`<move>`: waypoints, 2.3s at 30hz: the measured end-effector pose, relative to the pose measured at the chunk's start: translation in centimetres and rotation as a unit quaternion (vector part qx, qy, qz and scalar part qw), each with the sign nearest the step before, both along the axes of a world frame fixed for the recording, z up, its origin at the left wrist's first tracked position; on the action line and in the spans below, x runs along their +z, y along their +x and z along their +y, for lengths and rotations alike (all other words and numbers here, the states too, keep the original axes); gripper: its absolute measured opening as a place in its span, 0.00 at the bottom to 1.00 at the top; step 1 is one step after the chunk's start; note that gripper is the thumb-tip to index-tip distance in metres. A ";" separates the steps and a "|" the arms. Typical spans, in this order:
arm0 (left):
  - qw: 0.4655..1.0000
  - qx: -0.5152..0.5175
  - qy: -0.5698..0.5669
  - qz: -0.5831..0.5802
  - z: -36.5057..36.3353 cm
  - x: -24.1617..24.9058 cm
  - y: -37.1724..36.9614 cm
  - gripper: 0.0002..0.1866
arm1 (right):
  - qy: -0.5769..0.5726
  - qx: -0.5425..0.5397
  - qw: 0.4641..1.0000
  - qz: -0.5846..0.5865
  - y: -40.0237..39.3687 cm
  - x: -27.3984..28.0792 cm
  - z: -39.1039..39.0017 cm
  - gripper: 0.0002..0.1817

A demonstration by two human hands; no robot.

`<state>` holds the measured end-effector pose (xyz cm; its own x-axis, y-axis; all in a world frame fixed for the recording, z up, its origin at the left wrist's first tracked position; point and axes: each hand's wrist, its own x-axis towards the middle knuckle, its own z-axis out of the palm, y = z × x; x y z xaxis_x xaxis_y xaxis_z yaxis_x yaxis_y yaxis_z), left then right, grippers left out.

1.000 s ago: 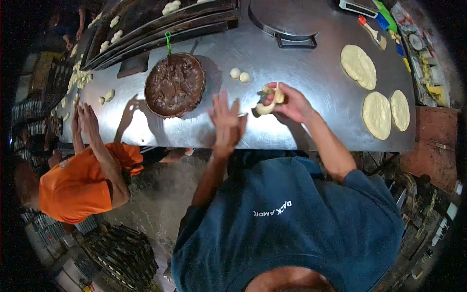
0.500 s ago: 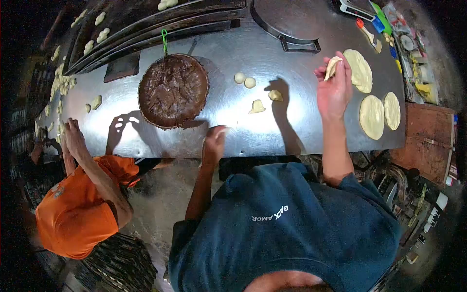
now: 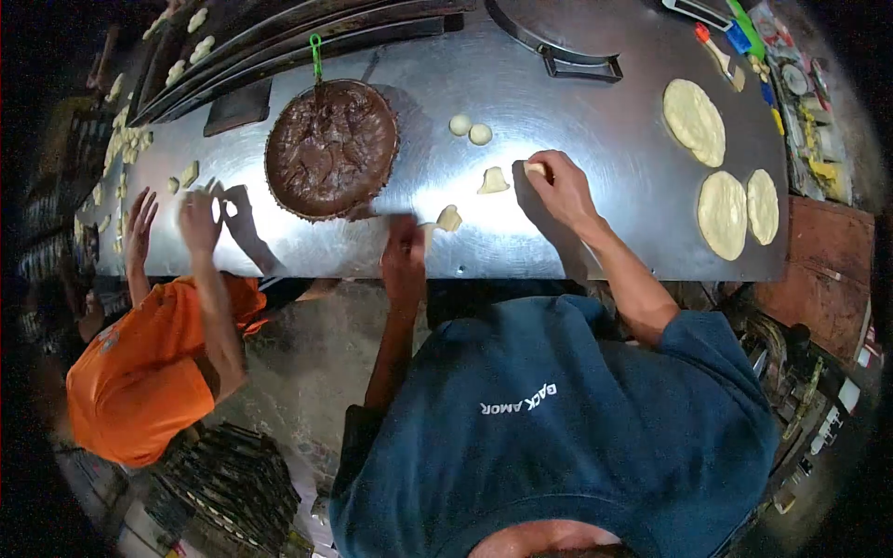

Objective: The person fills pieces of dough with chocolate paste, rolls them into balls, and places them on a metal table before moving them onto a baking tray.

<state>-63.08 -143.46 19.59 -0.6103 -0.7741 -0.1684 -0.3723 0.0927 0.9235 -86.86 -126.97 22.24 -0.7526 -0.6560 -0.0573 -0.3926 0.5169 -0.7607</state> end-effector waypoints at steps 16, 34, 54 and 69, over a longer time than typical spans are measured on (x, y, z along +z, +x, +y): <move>0.937 -0.039 0.277 0.212 4.9 8.4 -6.6 0.15 | 0.067 0.180 0.935 -0.298 1.4 0.4 0.4 0.25; 0.933 -0.025 0.284 0.219 4.0 8.6 -6.9 0.10 | -0.212 0.098 0.816 -0.528 3.0 7.7 -0.3 0.20; 0.994 0.083 -0.030 0.063 -3.8 3.7 6.0 0.14 | 0.065 0.520 0.839 0.147 6.5 1.6 -24.5 0.29; 0.932 0.156 0.254 0.206 -5.1 2.3 5.1 0.18 | 0.093 0.459 0.849 -0.245 6.6 2.7 -25.3 0.23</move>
